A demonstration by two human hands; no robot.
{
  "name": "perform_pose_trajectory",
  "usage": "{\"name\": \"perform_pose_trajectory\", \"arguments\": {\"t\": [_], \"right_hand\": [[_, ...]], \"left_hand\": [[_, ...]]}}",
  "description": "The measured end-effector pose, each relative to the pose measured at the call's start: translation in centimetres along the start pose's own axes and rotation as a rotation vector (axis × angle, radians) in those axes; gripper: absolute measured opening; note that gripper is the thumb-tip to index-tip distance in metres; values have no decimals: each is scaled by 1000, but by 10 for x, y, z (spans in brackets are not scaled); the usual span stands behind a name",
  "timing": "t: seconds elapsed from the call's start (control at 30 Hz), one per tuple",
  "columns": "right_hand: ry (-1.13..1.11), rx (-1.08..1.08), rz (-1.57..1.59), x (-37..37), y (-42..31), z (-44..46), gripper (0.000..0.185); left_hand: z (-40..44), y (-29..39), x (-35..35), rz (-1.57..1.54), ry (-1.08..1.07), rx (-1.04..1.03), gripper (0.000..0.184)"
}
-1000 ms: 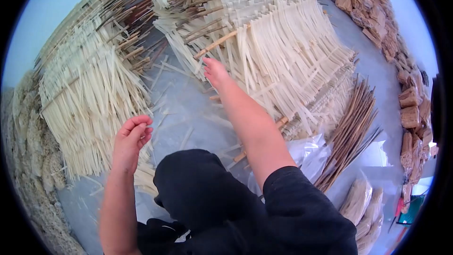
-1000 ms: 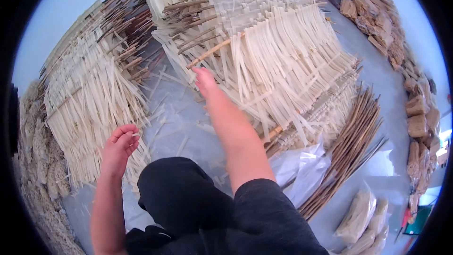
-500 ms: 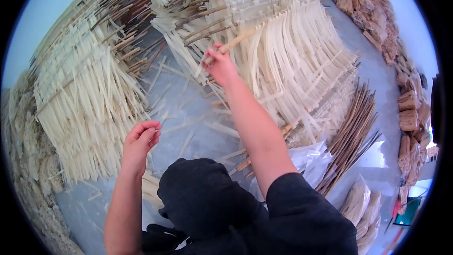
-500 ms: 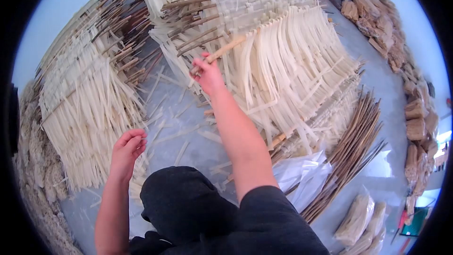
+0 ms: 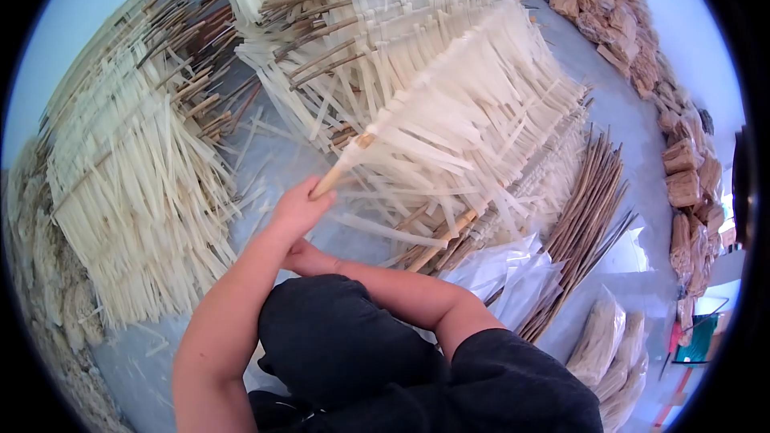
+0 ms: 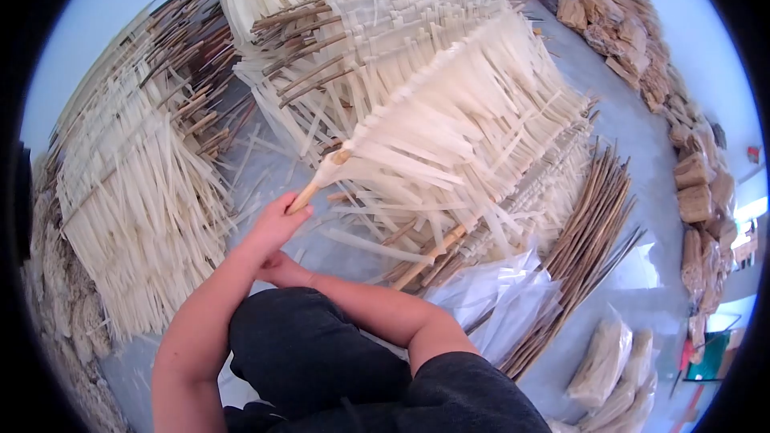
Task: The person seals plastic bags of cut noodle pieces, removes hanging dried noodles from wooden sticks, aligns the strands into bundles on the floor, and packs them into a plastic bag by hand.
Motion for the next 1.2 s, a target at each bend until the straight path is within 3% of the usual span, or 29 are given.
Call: {"name": "perform_pose_trajectory", "arguments": {"t": [0.07, 0.13, 0.23, 0.3, 0.37, 0.43, 0.5, 0.57, 0.6, 0.67, 0.7, 0.77, 0.8, 0.9, 1.0, 1.07, 1.17, 1.2], "right_hand": [[-39, 14, 39, 0, 2, -6, 36], [-303, -281, -211, 4, 20, -22, 27], [-235, -296, -420, 33, -7, -50, 23], [-73, -240, -554, 54, -46, -73, 23], [261, -83, -546, 65, -108, -92, 24], [419, 370, -1251, 73, -174, -93, 38], [471, 629, -1751, 62, -224, -76, 56], [359, 629, -1932, 51, -247, -51, 69], [361, 634, -1931, 49, -252, -38, 69], [270, 859, -2086, 34, -257, -12, 52], [266, 869, -2082, 31, -253, 1, 52], [-222, 702, -2016, 21, -218, 32, 30], [-246, 723, -1998, 10, -205, 41, 30], [-186, 840, -1906, -31, -157, 59, 22], [-338, 846, -1690, -71, -99, 66, 25], [-507, 598, -1653, -86, -69, 71, 29], [-462, 722, -1569, -82, -72, 69, 38], [-316, 808, -1557, -73, -97, 67, 43]], "left_hand": [[-9, -17, 7, 60, 36, 43, 38], [-32, -50, 16, 80, 103, 79, 38], [-82, -90, 33, 63, 179, 98, 39], [-115, -124, 44, -29, 241, 199, 34], [-147, -133, 60, -141, 271, 173, 29], [-176, -143, 80, -103, 321, 185, 25], [-203, -124, 98, -133, 378, 168, 27], [-231, -130, 120, -121, 429, 141, 27], [-248, -130, 130, -119, 431, 139, 27], [-281, -128, 151, 10, 494, 177, 28], [-298, -132, 159, 9, 503, 178, 28], [-331, -144, 175, 12, 499, 190, 27], [-345, -153, 182, 9, 524, 207, 27], [-371, -155, 195, 521, 674, 265, 17], [-365, -154, 177, 447, 813, 387, 9], [-349, -179, 160, 560, 730, 89, 14], [-358, -204, 153, 422, 781, 125, 22], [-363, -211, 155, 411, 782, 125, 22]]}}
Point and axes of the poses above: each hand's wrist, its own z-axis towards the middle knuckle, its own x-axis out of the back of the hand, y = z × x, the point moved 4 cm from there along z, towards the middle knuckle, and after that the axes turned 13 degrees about -z, right-handed, at the moved point
